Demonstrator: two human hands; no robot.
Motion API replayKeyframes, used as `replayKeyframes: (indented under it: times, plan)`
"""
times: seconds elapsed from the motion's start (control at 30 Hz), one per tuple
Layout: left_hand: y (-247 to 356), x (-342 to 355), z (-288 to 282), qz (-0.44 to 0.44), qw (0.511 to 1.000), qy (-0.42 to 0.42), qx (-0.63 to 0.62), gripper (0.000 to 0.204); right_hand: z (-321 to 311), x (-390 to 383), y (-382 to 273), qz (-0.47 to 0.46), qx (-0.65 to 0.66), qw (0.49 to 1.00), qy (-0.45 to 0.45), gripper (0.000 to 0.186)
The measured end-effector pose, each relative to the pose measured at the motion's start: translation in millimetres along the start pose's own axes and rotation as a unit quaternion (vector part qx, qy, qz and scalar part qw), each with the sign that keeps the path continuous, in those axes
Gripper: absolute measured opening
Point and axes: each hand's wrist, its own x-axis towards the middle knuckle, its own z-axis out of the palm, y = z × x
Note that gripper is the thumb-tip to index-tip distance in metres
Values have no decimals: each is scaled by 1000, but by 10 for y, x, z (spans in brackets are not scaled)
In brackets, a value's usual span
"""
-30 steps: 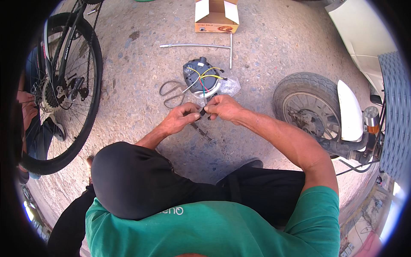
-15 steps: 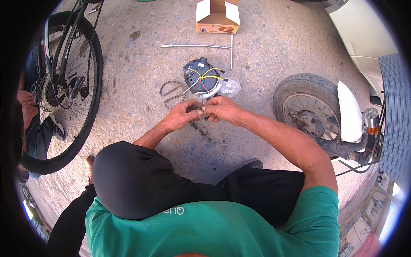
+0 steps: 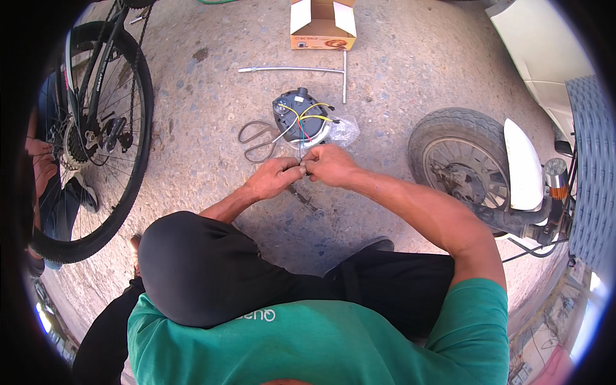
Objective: The person sits on the ground and works on a small electrical component with wires, using their hands to strip, twist, and connect wires. They handle a small cylindrical part and a plastic bag of parts, occasionally reaching into a basket for tools or items.
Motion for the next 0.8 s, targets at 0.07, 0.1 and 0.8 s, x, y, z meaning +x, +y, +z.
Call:
replayKeyframes:
  times: [0.07, 0.1, 0.8]
  plan:
    - [91, -60, -4, 45, 999, 10, 25, 36, 14, 12, 13, 9, 24, 1000, 6, 20]
    - [159, -96, 7, 56, 998, -1, 18, 35, 27, 22, 19, 12, 49, 999, 2, 20]
    - [101, -183, 178, 16, 982, -130, -133, 34, -163, 152, -242, 79, 133, 988, -25, 22]
